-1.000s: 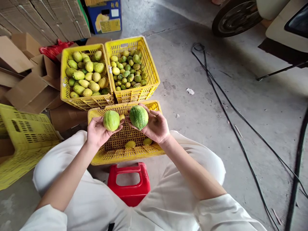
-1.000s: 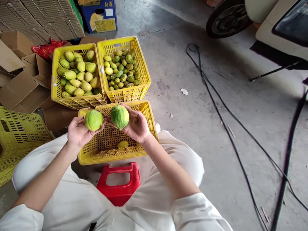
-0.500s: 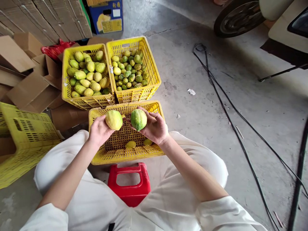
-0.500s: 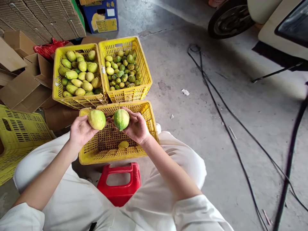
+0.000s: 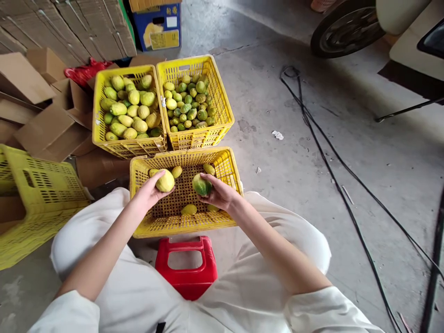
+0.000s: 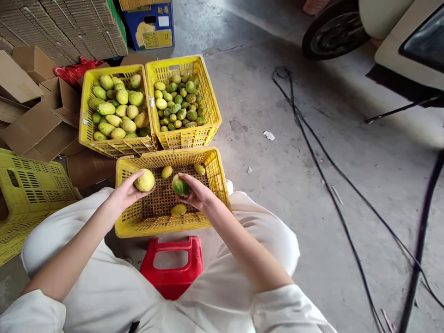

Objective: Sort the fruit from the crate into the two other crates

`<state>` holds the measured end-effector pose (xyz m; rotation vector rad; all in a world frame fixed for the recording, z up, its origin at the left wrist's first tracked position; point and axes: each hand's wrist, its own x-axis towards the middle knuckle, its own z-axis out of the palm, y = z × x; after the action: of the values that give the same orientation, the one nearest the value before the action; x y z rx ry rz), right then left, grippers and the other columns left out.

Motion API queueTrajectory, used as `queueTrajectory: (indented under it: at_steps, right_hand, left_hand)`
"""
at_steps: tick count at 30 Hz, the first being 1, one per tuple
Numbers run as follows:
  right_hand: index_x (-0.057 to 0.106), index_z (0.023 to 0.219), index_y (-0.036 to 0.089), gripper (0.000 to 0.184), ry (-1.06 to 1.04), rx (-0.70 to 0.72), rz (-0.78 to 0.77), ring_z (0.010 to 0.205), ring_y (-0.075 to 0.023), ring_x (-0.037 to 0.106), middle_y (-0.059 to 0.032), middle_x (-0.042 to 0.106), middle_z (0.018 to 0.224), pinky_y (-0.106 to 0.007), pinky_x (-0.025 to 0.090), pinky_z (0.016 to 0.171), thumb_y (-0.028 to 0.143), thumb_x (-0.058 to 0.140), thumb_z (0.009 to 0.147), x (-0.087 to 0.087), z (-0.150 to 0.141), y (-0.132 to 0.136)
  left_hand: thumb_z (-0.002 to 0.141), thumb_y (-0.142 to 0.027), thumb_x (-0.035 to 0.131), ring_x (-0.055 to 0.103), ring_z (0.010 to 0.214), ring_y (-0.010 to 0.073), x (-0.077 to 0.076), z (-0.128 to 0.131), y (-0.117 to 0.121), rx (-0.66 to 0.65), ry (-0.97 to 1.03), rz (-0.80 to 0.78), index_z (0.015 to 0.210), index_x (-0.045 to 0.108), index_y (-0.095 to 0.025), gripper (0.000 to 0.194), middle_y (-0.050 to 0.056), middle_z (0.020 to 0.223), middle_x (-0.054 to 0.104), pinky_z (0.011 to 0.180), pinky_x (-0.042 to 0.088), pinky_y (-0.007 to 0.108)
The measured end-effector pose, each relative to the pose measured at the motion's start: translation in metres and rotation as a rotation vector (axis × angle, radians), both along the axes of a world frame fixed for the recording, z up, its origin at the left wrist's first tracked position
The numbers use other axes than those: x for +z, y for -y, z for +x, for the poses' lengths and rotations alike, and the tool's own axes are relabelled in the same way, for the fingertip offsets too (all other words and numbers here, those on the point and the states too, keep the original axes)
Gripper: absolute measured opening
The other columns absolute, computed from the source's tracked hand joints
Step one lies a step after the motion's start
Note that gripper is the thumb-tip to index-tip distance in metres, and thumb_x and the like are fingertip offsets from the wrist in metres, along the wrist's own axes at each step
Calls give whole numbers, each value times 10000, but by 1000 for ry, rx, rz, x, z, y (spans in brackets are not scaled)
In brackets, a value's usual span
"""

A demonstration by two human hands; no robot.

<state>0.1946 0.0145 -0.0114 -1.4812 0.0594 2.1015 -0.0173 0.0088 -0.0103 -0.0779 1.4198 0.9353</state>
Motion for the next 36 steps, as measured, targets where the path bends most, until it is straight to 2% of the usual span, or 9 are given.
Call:
queueTrajectory:
  at_steps: [2,4,7,9,12,15,22,28,36]
  right_hand:
    - [576,949,214,68,48,-41,-69,626,-132,634,9,639,774,-241,583,552,226,563,1015,-7,-2,-5]
    - [579,1029,213,135,-13,-123,13,743,-161,700,-23,676,829,-282,632,642,303,483,1054,-6,1,-15]
    - [618,1184,221,315,-182,-233,380,1097,-219,726,-79,744,1102,-386,648,899,416,412,1046,5,15,-33]
    - [644,1212,269,328,-192,-200,617,1289,-206,655,-37,708,1336,-392,566,1078,429,433,1017,12,26,-41]
    - [685,1225,327,330,-93,0,806,1452,-175,533,56,588,1547,-373,405,1234,427,488,980,14,35,-43]
    - [716,1245,318,365,-19,208,877,1494,-194,489,52,566,1576,-415,338,1273,459,549,953,11,34,-36]
    - [753,1241,227,426,12,620,854,1287,-264,674,-88,725,1369,-489,467,1185,458,744,883,-4,27,-27]
    - [736,1253,190,322,408,863,860,1224,-266,697,-118,727,1345,-496,501,1144,302,640,967,-29,23,-27]
    - [661,1374,188,379,541,1213,913,1208,-279,713,-130,742,1309,-430,536,1080,269,565,1016,-19,22,-20]
  left_hand:
    - [954,-147,641,746,993,245,-6,-1,1,5,-22,-100,1039,618,-165,89,103,960,724,810,683,388]
    - [958,-153,638,746,979,245,-8,-3,2,1,-19,-117,1035,618,-160,80,105,950,719,788,685,383]
    - [952,-151,646,748,958,237,-7,-5,4,-17,-3,-87,1030,631,-160,80,107,972,722,770,686,369]
    - [952,-156,645,748,953,230,-6,-5,4,-27,4,-80,1027,634,-165,76,103,991,720,767,685,366]
    - [936,-154,662,740,962,227,-6,-5,3,-24,-1,-98,1025,629,-179,98,91,1007,711,784,685,390]
    - [908,-145,691,732,989,248,-8,-4,3,-10,-3,-113,1024,635,-187,135,97,1003,710,813,681,422]
    - [915,-151,681,719,1038,249,-10,-4,3,17,15,-111,1042,627,-186,142,101,1046,699,829,675,398]
    - [944,-159,634,706,974,206,-11,-1,5,76,9,-123,1076,607,-207,143,62,1022,673,824,672,368]
    - [949,-163,569,695,922,218,-9,0,-5,174,6,-113,1029,593,-225,104,53,967,676,846,665,409]
